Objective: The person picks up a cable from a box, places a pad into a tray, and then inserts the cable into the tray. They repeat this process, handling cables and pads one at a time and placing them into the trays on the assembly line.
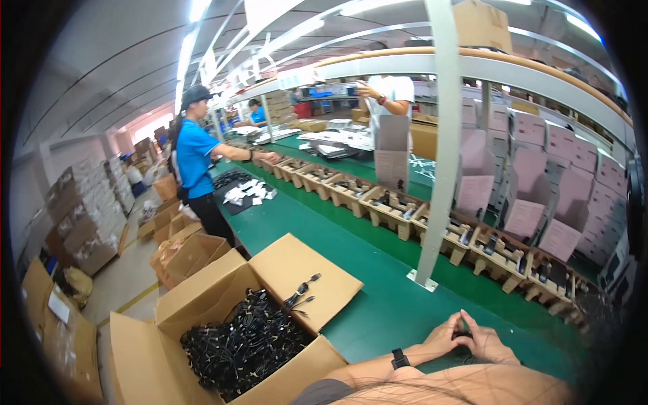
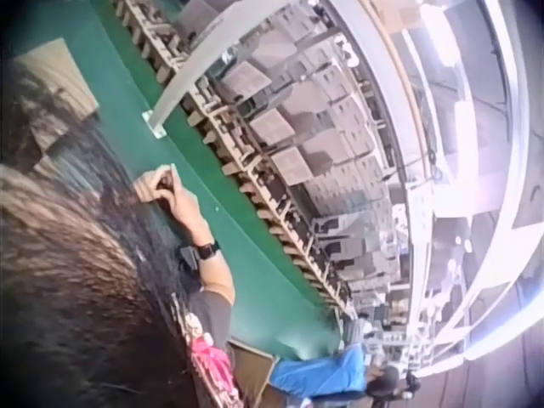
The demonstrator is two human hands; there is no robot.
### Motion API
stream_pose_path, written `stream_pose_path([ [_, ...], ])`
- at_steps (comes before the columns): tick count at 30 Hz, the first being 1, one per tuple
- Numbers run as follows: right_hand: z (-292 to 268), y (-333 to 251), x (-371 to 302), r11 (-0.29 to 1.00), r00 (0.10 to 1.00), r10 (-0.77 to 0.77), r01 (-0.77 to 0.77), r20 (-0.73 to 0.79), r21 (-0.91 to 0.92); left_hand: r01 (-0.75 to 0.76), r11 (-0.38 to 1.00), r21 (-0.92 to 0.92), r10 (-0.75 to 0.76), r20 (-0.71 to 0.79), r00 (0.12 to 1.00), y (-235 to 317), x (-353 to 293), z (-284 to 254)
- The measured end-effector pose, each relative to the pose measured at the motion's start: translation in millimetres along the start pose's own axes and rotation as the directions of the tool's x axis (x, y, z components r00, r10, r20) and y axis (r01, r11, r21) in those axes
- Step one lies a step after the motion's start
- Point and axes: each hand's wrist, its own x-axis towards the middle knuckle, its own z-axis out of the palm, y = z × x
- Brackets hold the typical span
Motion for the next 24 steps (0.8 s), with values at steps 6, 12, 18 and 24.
stream_pose_path([
  [6, -57.3, 28.2, 23.5, 0.998, 0.816, -0.025, -0.013, -0.578, -0.062, -0.146, 0.984, 0.099, 0.164, -0.203, 0.965, -17.4, 13.2, -23.7],
  [12, -129.4, 109.5, 32.4, 0.938, 0.617, 0.133, -0.332, -0.775, -0.103, -0.178, 0.972, 0.151, 0.192, -0.085, 0.978, -17.1, 12.7, -23.7],
  [18, -158.6, 166.4, 41.1, 0.684, 0.665, 0.347, -0.662, -0.662, -0.306, -0.193, 0.967, 0.167, 0.2, -0.026, 0.979, -22.9, 9.1, -27.2],
  [24, -146.2, 217.1, 58.7, 0.49, 0.777, 0.297, -0.623, -0.556, -0.609, -0.153, 0.975, 0.16, 0.155, 0.0, 0.988, -22.5, 6.6, -30.6],
])
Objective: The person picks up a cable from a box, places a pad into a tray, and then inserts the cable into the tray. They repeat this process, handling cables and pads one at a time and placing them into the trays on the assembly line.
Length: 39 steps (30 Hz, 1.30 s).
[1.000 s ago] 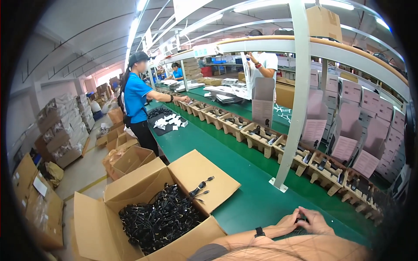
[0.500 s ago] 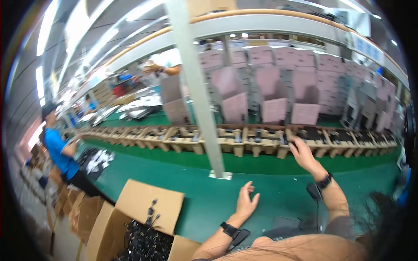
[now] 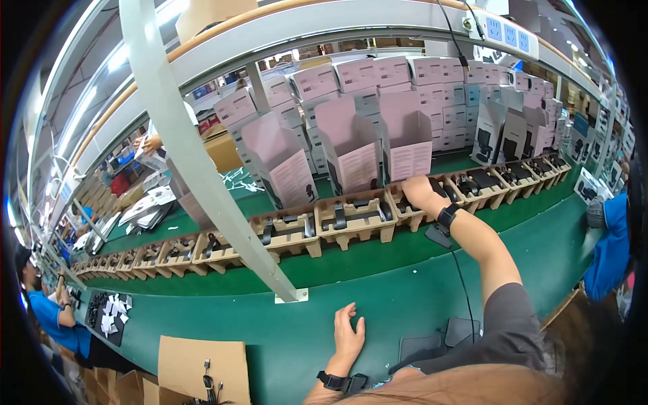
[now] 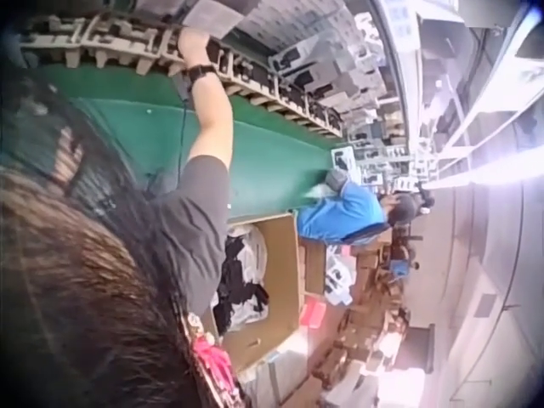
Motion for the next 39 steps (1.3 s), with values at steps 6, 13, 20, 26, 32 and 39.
stream_pose_path([
  [6, 11.2, -36.4, 20.9, 0.906, 0.974, -0.212, 0.226, 0.077, -0.358, 0.024, 0.999, -0.023, -0.024, -0.003, 1.0, -3.7, -0.5, -9.0],
  [13, 32.4, -58.3, 37.0, 0.987, 0.982, 0.152, -0.146, 0.115, -0.062, 0.029, 1.0, -0.004, -0.029, 0.014, 0.999, -8.6, 0.0, -15.4],
  [20, 44.7, -59.6, 28.7, 0.688, 0.827, 0.553, -0.521, 0.099, 0.506, 0.015, 1.0, 0.012, -0.015, 0.031, 0.999, -9.2, 0.0, -18.6],
  [26, 36.0, -32.0, 27.5, 0.854, 0.925, 0.346, -0.38, 0.158, 0.355, 0.037, 0.999, -0.014, -0.037, 0.019, 0.999, -15.0, -0.6, -22.7],
  [32, 44.8, -54.8, 31.3, 0.844, 0.874, 0.483, -0.479, 0.045, 0.242, 0.047, 0.999, 0.004, -0.047, 0.049, 0.998, -13.9, -5.5, -32.1],
  [39, 40.1, -37.3, 13.8, 0.912, 0.976, 0.203, -0.219, 0.08, 0.348, 0.035, 0.999, 0.001, -0.035, 0.062, 0.997, -15.5, -2.3, -40.0],
])
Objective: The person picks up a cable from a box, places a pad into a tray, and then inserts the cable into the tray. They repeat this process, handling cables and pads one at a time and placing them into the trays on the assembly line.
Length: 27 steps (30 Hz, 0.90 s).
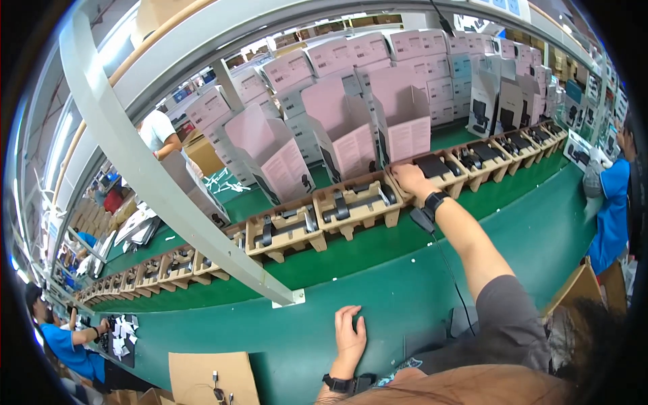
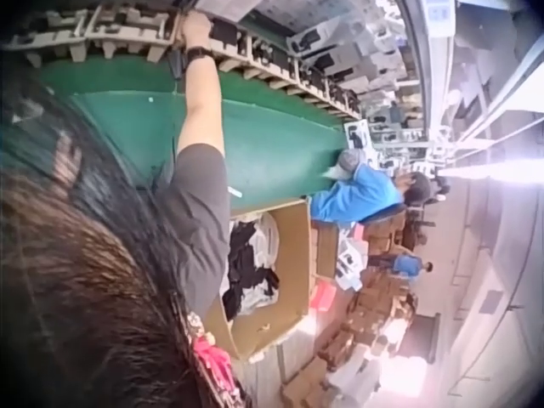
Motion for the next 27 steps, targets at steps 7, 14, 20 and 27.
stream_pose_path([
  [7, -42.3, -18.4, -37.0, 0.884, 0.967, -0.196, 0.103, -0.161, -0.457, -0.072, 0.997, 0.012, 0.072, -0.025, 0.997, -8.3, 9.8, -5.3],
  [14, -146.1, -60.5, -197.5, 0.935, 0.892, -0.305, 0.347, 0.334, -0.071, -0.199, 0.975, -0.097, 0.213, 0.156, 0.964, 35.2, -0.4, -12.0],
  [20, -163.3, -87.4, -337.4, 0.949, 0.467, -0.169, 0.314, 0.868, 0.016, -0.486, 0.851, -0.197, 0.466, 0.71, 0.528, 73.6, -36.9, 0.4],
  [27, -125.6, -77.5, -346.5, 0.972, 0.858, -0.235, 0.199, 0.457, 0.125, -0.508, 0.86, 0.036, 0.349, 0.684, 0.64, 68.8, -25.0, 0.8],
])
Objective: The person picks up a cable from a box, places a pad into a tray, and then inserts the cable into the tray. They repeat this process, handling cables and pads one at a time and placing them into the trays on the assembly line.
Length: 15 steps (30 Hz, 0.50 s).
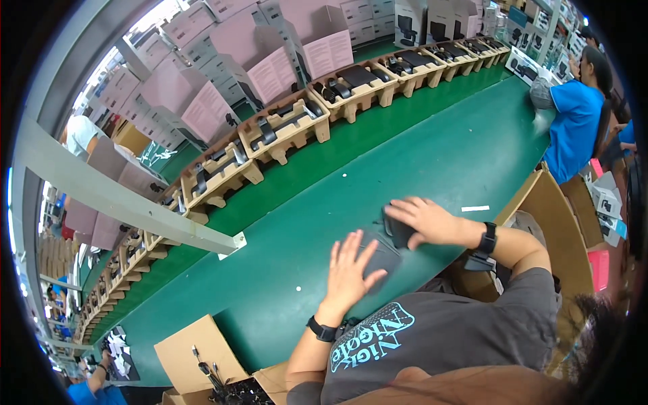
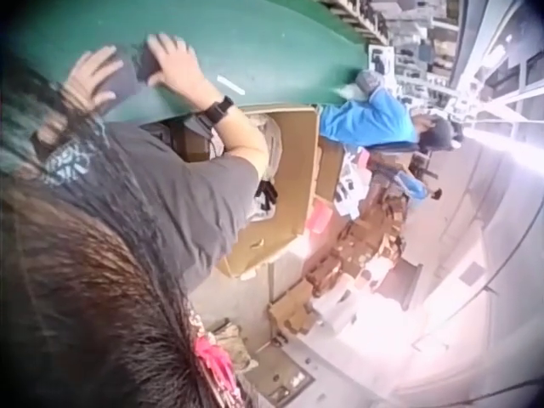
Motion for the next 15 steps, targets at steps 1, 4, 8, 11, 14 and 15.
stream_pose_path([
  [1, 8.2, 8.7, 12.9, 0.999, 0.995, 0.03, -0.028, -0.094, 0.027, 0.1, 0.994, 0.053, -0.095, -0.079, 0.992, -10.6, 1.1, -0.2],
  [4, 16.4, 16.4, 51.9, 0.996, 0.978, 0.038, -0.022, -0.205, 0.083, 0.327, 0.939, 0.104, -0.29, -0.267, 0.919, -43.4, -10.0, -7.5],
  [8, 3.2, 3.5, 94.8, 0.999, 0.998, -0.021, 0.024, -0.058, 0.036, 0.391, 0.92, 0.014, -0.36, -0.361, 0.86, -70.3, -30.5, -18.9],
  [11, -20.4, -2.5, 122.4, 0.987, 0.998, 0.01, 0.0, -0.059, 0.162, 0.373, 0.926, 0.05, -0.333, -0.357, 0.873, -68.8, -34.7, -18.8],
  [14, -50.5, 1.1, 157.8, 0.901, 0.946, 0.07, 0.076, -0.316, 0.428, 0.376, 0.925, 0.06, -0.337, -0.328, 0.883, -62.6, -34.1, -21.3],
  [15, -53.5, 10.6, 176.4, 0.843, 0.887, 0.099, 0.165, -0.45, 0.512, 0.371, 0.927, 0.046, -0.336, -0.338, 0.879, -61.6, -34.6, -20.6],
])
